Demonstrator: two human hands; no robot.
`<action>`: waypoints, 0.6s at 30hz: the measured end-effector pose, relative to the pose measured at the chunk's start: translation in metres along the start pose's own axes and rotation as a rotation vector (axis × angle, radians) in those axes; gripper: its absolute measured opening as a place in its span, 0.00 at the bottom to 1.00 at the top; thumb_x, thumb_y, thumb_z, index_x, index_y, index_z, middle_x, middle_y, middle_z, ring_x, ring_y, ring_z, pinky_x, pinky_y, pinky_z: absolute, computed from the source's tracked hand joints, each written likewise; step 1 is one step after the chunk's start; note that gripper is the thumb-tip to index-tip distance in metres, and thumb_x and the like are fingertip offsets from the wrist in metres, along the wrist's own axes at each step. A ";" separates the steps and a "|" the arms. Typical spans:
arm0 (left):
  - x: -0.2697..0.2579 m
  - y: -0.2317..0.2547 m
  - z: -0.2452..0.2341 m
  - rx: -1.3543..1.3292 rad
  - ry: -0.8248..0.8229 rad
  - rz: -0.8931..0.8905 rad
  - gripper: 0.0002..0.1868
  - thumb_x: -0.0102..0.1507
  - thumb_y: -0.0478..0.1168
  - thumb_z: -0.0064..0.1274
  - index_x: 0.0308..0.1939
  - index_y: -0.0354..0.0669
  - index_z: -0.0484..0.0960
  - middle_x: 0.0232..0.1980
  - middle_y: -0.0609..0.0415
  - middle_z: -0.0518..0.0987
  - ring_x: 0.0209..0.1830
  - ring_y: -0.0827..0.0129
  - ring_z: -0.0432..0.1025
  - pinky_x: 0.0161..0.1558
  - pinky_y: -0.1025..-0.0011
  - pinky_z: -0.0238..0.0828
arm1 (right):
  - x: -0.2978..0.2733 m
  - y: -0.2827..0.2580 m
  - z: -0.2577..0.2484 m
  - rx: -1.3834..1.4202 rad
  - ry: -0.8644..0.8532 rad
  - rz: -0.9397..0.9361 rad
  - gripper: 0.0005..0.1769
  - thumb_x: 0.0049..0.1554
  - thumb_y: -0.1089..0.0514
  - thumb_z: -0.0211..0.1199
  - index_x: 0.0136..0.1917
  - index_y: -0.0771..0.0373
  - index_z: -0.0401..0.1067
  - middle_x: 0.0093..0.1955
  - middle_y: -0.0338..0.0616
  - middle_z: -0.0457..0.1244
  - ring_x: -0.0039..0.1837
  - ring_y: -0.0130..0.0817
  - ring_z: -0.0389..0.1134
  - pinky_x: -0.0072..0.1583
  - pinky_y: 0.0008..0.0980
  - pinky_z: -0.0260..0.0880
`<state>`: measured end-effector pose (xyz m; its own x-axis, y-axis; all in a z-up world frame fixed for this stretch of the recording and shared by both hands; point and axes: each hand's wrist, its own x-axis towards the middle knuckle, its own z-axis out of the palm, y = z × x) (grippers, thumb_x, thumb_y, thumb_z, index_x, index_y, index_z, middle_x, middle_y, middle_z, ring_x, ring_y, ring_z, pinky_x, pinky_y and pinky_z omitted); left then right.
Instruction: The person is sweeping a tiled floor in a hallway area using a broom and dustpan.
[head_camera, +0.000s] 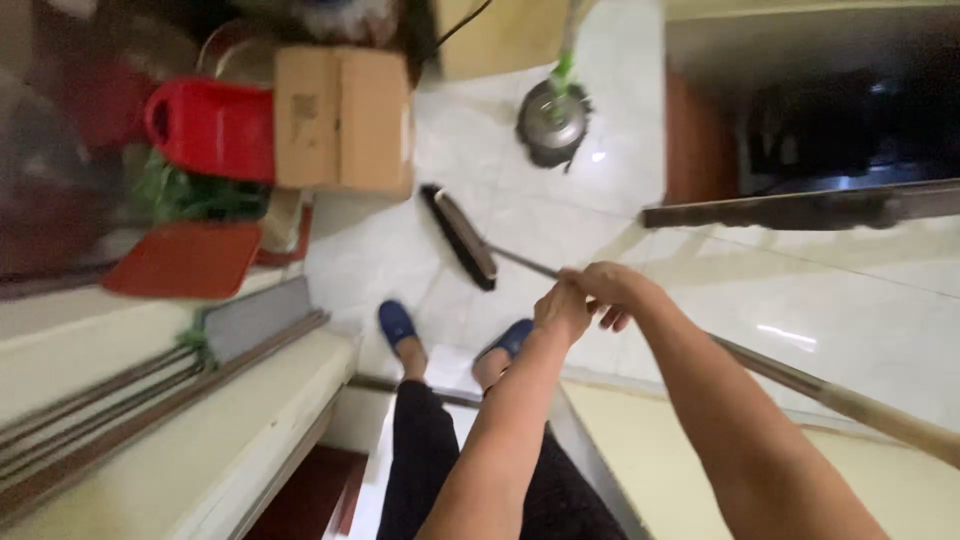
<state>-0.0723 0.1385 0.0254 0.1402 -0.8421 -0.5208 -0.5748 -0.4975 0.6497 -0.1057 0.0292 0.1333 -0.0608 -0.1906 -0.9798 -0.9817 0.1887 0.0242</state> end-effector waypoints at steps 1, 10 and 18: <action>-0.005 -0.016 -0.010 -0.004 0.000 -0.024 0.25 0.62 0.54 0.54 0.56 0.42 0.78 0.54 0.41 0.81 0.54 0.46 0.76 0.52 0.50 0.73 | 0.013 -0.011 0.011 -0.016 -0.018 -0.001 0.41 0.62 0.26 0.45 0.64 0.62 0.74 0.57 0.57 0.71 0.45 0.52 0.73 0.44 0.49 0.77; 0.008 -0.129 -0.127 -0.271 0.266 -0.242 0.14 0.67 0.50 0.51 0.50 0.50 0.85 0.46 0.45 0.84 0.48 0.47 0.77 0.49 0.52 0.75 | 0.139 -0.032 0.068 -0.659 0.259 -0.245 0.25 0.53 0.52 0.61 0.65 0.43 0.75 0.64 0.42 0.67 0.63 0.48 0.69 0.60 0.49 0.73; 0.052 -0.193 -0.056 -0.251 0.336 -0.028 0.26 0.65 0.46 0.55 0.64 0.39 0.73 0.64 0.35 0.76 0.62 0.41 0.71 0.59 0.53 0.68 | 0.020 -0.071 0.047 -0.516 0.309 -0.062 0.19 0.60 0.49 0.56 0.63 0.48 0.76 0.62 0.46 0.69 0.63 0.50 0.69 0.62 0.48 0.72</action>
<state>0.0906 0.1793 -0.0957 0.4322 -0.8279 -0.3576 -0.3586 -0.5216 0.7742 -0.0285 0.0574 0.1027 0.0253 -0.4721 -0.8812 -0.9412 -0.3083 0.1381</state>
